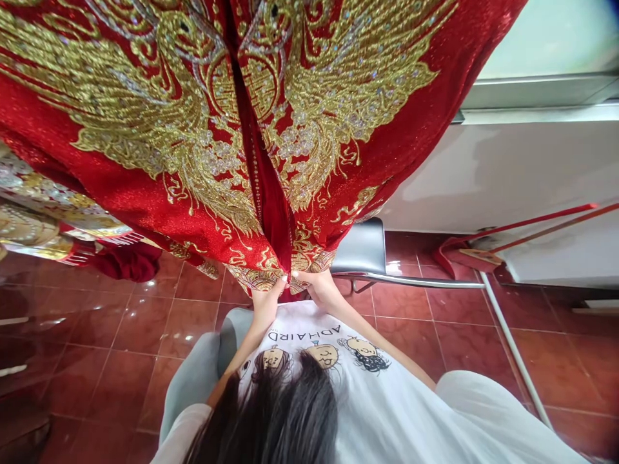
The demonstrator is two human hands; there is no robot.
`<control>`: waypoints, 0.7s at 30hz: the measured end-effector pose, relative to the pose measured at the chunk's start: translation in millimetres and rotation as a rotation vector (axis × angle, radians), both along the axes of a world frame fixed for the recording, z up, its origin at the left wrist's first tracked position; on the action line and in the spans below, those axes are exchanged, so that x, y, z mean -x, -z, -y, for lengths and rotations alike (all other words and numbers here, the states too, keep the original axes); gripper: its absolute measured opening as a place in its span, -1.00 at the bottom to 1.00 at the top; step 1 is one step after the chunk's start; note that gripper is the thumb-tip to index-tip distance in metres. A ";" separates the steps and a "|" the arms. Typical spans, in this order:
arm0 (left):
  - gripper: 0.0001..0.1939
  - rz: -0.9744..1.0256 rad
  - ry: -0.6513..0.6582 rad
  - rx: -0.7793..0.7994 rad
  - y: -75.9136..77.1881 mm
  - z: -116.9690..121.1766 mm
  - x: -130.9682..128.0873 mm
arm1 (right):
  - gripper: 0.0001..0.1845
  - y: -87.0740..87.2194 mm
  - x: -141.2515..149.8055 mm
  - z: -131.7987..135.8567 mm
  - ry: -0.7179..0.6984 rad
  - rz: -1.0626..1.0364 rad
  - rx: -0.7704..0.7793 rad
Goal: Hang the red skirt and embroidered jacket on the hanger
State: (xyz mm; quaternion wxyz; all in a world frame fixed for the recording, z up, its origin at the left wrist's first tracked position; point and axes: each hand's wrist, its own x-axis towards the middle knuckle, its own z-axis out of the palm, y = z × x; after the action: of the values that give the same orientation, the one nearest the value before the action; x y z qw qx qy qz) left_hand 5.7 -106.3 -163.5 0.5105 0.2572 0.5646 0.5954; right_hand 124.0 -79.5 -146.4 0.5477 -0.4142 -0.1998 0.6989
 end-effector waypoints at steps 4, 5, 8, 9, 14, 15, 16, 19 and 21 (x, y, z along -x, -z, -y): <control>-0.67 0.041 -0.008 -0.007 6.1 1.3 -0.4 | -0.36 -4.8 7.2 -2.0 -0.035 -0.001 -0.013; -0.66 0.065 -0.012 -0.003 8.3 1.3 -0.5 | -0.36 -4.0 7.5 -2.8 -0.042 -0.002 -0.022; -0.59 0.141 -0.042 0.022 12.8 -0.1 0.6 | -0.34 4.7 1.3 -3.9 -0.041 0.056 -0.051; -0.57 0.165 -0.049 0.037 13.0 -0.9 1.5 | -0.37 9.1 -3.1 -3.2 -0.067 0.111 -0.028; -0.58 0.205 -0.021 0.097 9.9 -4.3 4.8 | -0.39 24.4 -23.6 10.0 -0.569 0.467 0.302; -0.58 0.202 -0.015 0.097 10.0 -4.5 4.6 | -0.35 23.5 -23.5 12.8 -0.604 0.498 0.287; -0.59 0.200 -0.008 0.095 10.7 -4.6 4.2 | -0.36 21.0 -21.5 14.6 -0.590 0.512 0.236; -0.61 0.186 0.004 0.075 15.4 -3.7 3.1 | -0.54 9.4 -8.9 12.9 -0.420 0.507 0.065; -0.61 0.164 -0.002 0.053 19.9 -3.1 3.5 | -0.62 2.8 -0.7 7.4 -0.367 0.529 0.001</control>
State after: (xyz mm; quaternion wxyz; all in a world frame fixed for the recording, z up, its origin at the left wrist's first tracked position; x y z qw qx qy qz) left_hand 2.1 -103.2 -183.4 0.5612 0.1935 0.5364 0.5998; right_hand 124.8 -86.9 -149.2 0.3414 -0.5390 -0.4063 0.6541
